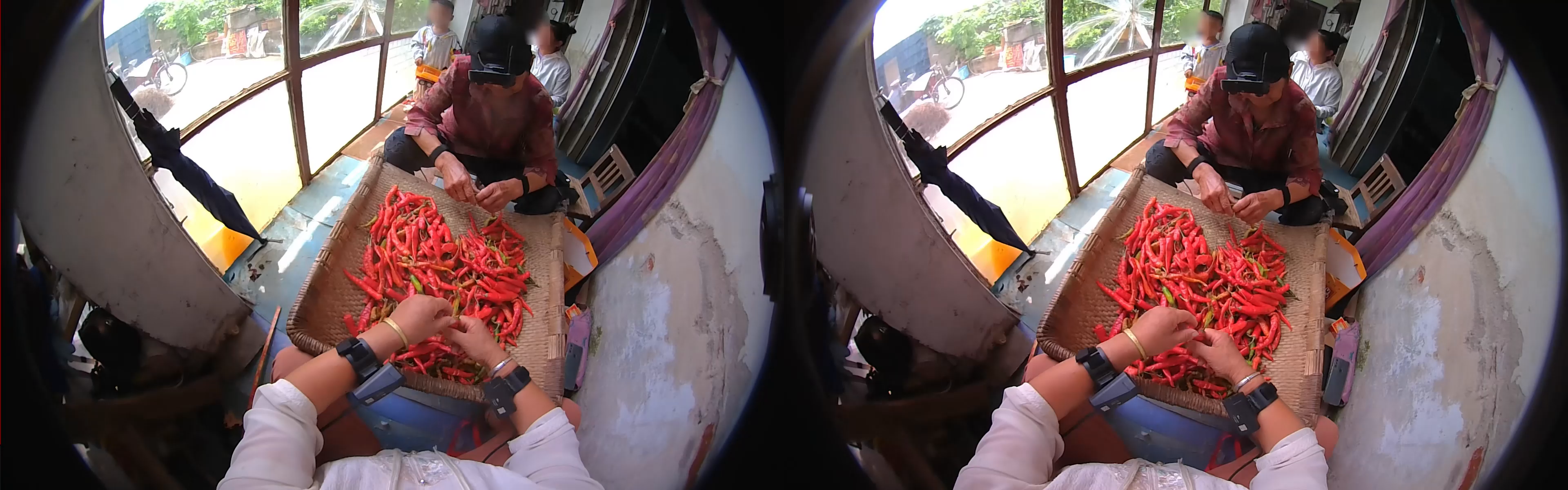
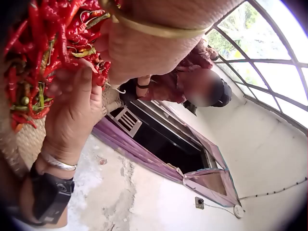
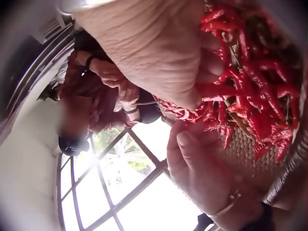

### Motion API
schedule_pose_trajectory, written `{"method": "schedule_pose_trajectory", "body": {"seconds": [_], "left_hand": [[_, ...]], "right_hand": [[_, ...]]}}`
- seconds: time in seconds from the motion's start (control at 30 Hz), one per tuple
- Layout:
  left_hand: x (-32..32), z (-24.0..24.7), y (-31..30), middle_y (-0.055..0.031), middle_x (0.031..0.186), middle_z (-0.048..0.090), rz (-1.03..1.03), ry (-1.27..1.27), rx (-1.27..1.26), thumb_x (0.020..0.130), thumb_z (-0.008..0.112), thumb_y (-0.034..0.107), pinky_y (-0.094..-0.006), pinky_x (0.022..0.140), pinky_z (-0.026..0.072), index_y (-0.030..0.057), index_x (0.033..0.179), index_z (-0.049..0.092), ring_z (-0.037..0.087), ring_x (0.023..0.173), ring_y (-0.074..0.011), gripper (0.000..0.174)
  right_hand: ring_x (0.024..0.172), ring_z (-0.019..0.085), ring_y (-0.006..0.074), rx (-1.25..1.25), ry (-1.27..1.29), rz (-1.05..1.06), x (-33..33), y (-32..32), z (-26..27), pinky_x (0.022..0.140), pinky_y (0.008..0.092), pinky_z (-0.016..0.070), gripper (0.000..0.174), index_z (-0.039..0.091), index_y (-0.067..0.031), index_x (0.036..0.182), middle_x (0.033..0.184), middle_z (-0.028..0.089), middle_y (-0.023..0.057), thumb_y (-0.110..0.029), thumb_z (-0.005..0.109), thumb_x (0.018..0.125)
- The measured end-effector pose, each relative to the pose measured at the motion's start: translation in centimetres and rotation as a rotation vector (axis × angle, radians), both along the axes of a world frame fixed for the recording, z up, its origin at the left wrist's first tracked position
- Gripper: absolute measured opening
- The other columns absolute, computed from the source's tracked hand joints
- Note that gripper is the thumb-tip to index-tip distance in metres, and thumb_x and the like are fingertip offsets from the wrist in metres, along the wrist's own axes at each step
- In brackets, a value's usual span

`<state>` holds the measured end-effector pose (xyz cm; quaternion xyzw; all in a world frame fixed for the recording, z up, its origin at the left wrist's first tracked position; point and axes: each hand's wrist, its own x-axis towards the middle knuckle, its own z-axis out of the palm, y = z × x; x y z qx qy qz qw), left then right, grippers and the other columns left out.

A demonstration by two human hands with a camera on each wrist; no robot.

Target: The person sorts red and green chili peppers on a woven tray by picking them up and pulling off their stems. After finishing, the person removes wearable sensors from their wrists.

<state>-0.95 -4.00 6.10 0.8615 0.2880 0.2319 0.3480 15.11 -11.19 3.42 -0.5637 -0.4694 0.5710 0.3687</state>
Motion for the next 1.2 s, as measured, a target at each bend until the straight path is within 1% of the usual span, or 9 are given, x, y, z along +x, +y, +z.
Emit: {"method": "schedule_pose_trajectory", "body": {"seconds": [0.07,0.23,0.27,0.4,0.5,0.57,1.0,1.13,1.2], "left_hand": [[0.0,-0.4,1.3,-0.0110,0.076,0.061,0.029,0.123,0.035,0.075,0.057,0.027,-0.0376,0.063,0.0461,0.0084,0.089,0.060,0.059,0.071,-0.0279,0.023],[-0.4,-3.6,3.2,-0.0101,0.078,0.062,0.031,0.430,0.088,0.076,0.054,0.031,-0.0385,0.067,0.0472,0.0105,0.088,0.061,0.059,0.075,-0.0280,0.024],[-0.4,-3.3,3.2,-0.0108,0.078,0.062,-0.026,0.526,0.097,0.075,0.054,0.031,-0.0385,0.067,0.0474,0.0100,0.087,0.061,0.060,0.076,-0.0281,0.025],[0.5,-4.2,3.3,-0.0122,0.078,0.062,-0.049,0.679,0.097,0.074,0.055,0.031,-0.0387,0.066,0.0480,0.0078,0.086,0.061,0.060,0.075,-0.0276,0.027],[0.9,-5.1,3.2,-0.0127,0.078,0.062,-0.066,0.738,0.072,0.074,0.053,0.030,-0.0383,0.064,0.0485,0.0063,0.084,0.061,0.061,0.074,-0.0272,0.026],[0.6,-4.9,3.0,-0.0127,0.078,0.062,-0.066,0.749,0.083,0.075,0.052,0.028,-0.0383,0.064,0.0486,0.0066,0.083,0.061,0.061,0.073,-0.0270,0.025],[0.6,-4.3,3.1,-0.0134,0.090,0.062,-0.211,0.828,0.113,0.078,0.047,0.016,-0.0366,0.071,0.0485,0.0053,0.087,0.063,0.061,0.084,-0.0268,0.021],[0.4,-4.9,3.1,-0.0134,0.083,0.062,-0.257,0.794,0.163,0.075,0.049,0.014,-0.0373,0.065,0.0491,0.0052,0.083,0.062,0.061,0.077,-0.0268,0.017],[0.6,-4.6,3.1,-0.0134,0.092,0.062,-0.253,0.856,0.080,0.076,0.048,0.013,-0.0361,0.073,0.0481,0.0044,0.089,0.063,0.060,0.086,-0.0266,0.021]], "right_hand": [[0.048,0.049,0.0054,-0.029,-0.005,-0.147,2.4,0.8,0.0,0.045,0.0175,0.0398,0.013,0.054,-0.0053,0.081,0.062,0.054,0.0001,-0.018,0.057,0.082],[0.050,0.053,0.0078,0.120,0.571,-0.890,8.7,2.5,-2.0,0.042,0.0213,0.0439,0.018,0.052,-0.0062,0.087,0.065,0.058,0.0027,-0.024,0.052,0.084],[0.053,0.055,0.0085,0.014,0.593,-0.899,9.5,2.8,-3.2,0.042,0.0212,0.0443,0.021,0.050,-0.0063,0.093,0.069,0.059,0.0033,-0.026,0.052,0.084],[0.061,0.057,0.0106,-0.090,0.069,-0.308,3.1,3.7,-3.2,0.050,0.0217,0.0455,0.035,0.048,0.0008,0.109,0.077,0.059,0.0052,-0.019,0.056,0.081],[0.078,0.055,0.0271,0.460,-0.864,0.111,-0.9,4.2,-3.9,0.068,0.0352,0.0460,0.027,0.055,-0.0090,0.098,0.084,0.054,0.0112,-0.015,0.059,0.071],[0.083,0.052,0.0296,0.554,-1.032,0.176,-2.1,4.6,-5.4,0.070,0.0380,0.0446,0.022,0.055,-0.0103,0.091,0.082,0.050,0.0123,-0.014,0.058,0.070],[0.077,0.056,0.0296,0.503,-0.848,0.043,-1.3,4.9,-6.2,0.066,0.0362,0.0458,0.025,0.056,-0.0084,0.093,0.085,0.057,0.0113,-0.012,0.060,0.069],[0.073,0.058,0.0228,0.425,-0.675,0.004,-0.3,4.8,-6.4,0.066,0.0312,0.0461,0.028,0.059,-0.0075,0.097,0.082,0.060,0.0103,-0.011,0.058,0.069],[0.074,0.059,0.0220,0.338,-0.622,0.008,-0.1,4.6,-5.2,0.066,0.0315,0.0462,0.027,0.059,-0.0072,0.096,0.084,0.060,0.0103,-0.011,0.057,0.070]]}}
